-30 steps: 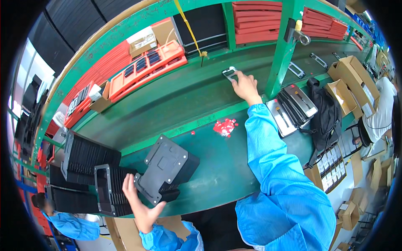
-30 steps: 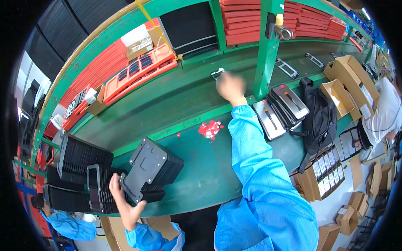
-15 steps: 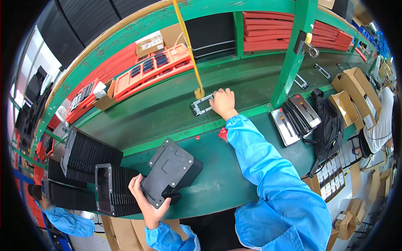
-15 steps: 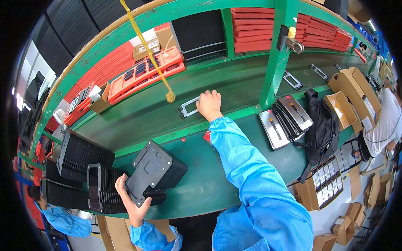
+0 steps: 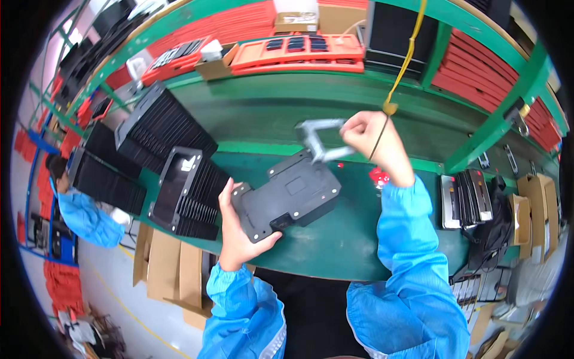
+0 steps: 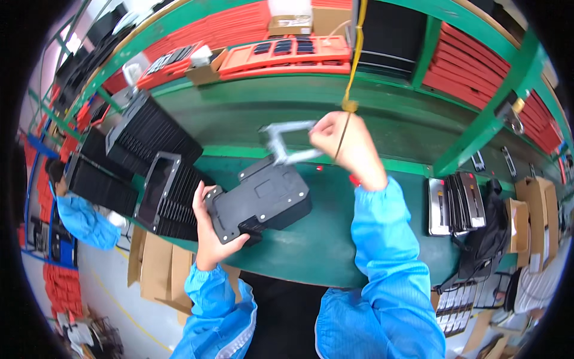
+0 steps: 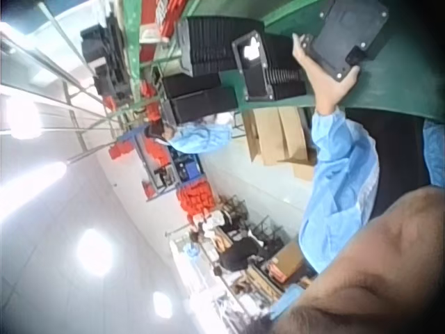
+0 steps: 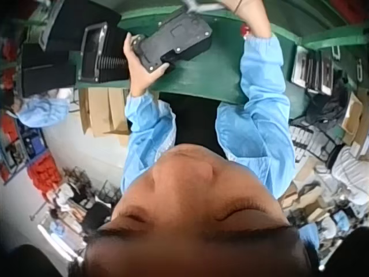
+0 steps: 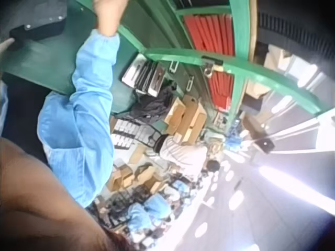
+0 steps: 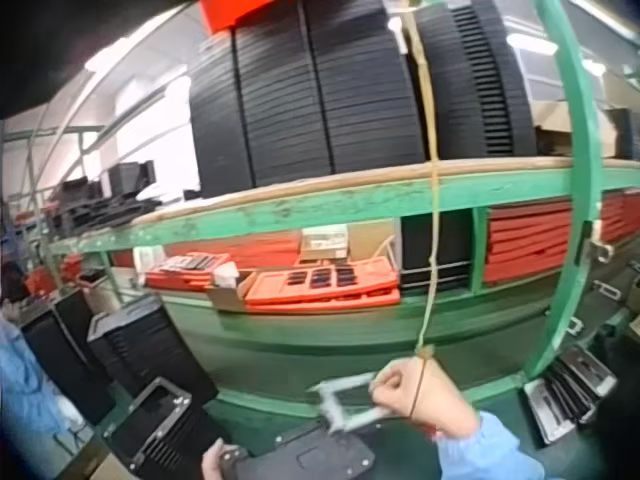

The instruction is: Assembling electronic components into a handheld device housing at a factory workstation.

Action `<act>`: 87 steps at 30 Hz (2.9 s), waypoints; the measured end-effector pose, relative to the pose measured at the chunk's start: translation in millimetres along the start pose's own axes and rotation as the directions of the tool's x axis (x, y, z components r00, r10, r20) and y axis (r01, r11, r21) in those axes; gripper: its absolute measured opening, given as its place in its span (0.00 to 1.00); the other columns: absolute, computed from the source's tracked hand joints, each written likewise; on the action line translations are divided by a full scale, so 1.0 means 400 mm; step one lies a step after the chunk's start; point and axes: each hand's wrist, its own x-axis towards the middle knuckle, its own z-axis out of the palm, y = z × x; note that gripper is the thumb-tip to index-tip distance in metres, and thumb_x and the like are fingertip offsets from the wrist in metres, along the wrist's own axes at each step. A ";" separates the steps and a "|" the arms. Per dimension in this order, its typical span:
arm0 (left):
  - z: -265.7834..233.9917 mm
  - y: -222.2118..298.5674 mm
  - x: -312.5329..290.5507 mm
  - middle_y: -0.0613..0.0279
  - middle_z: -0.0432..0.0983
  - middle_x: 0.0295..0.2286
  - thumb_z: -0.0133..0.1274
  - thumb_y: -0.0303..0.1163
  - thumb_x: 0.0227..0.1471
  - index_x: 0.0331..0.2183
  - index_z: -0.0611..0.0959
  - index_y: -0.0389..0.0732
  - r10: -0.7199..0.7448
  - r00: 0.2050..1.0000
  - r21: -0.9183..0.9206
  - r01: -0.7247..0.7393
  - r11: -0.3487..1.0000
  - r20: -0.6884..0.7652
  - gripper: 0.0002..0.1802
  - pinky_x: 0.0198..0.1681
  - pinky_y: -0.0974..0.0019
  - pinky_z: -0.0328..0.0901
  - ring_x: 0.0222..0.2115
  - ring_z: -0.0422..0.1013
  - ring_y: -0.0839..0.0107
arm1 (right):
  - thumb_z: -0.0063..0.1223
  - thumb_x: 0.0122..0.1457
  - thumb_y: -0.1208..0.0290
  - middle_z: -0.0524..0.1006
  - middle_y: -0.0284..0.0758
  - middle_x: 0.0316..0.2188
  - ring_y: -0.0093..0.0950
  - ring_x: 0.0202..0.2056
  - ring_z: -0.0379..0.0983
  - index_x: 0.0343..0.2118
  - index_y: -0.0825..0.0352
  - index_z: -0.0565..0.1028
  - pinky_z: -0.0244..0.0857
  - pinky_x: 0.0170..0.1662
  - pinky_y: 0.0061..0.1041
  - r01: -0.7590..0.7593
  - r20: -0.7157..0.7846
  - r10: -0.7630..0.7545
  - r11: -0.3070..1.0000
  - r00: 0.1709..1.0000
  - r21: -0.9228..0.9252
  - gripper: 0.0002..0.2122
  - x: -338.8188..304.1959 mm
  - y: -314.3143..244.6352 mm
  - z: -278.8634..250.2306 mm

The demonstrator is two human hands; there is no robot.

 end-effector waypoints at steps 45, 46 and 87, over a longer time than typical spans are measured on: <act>0.056 0.013 -0.192 0.41 0.72 0.30 0.50 0.49 0.61 0.35 0.78 0.25 0.487 0.813 -0.538 -0.579 0.613 -0.321 0.30 0.28 0.52 0.71 0.28 0.70 0.48 | 0.62 0.50 0.64 0.80 0.41 0.31 0.38 0.38 0.78 0.33 0.67 0.80 0.71 0.41 0.39 -0.608 -0.615 -0.398 0.162 0.680 -0.777 0.12 -0.465 0.386 -0.262; 0.078 -0.005 -0.202 0.41 0.72 0.23 0.49 0.50 0.60 0.29 0.78 0.23 0.429 0.835 -0.677 -0.537 0.503 -0.343 0.32 0.19 0.52 0.72 0.18 0.72 0.49 | 0.61 0.52 0.65 0.80 0.41 0.32 0.38 0.38 0.78 0.35 0.66 0.80 0.71 0.42 0.39 -0.541 -0.583 -0.325 0.219 0.745 -0.812 0.11 -0.494 0.403 -0.271; 0.247 0.164 -0.199 0.39 0.59 0.64 0.40 0.72 0.61 0.68 0.55 0.34 -0.057 0.815 -0.712 0.536 0.454 0.577 0.55 0.39 0.52 0.79 0.48 0.76 0.50 | 0.61 0.64 0.70 0.78 0.26 0.29 0.16 0.30 0.71 0.34 0.67 0.78 0.66 0.35 0.20 -0.067 -0.154 -0.004 0.889 0.988 -0.453 0.07 -0.265 0.399 -0.111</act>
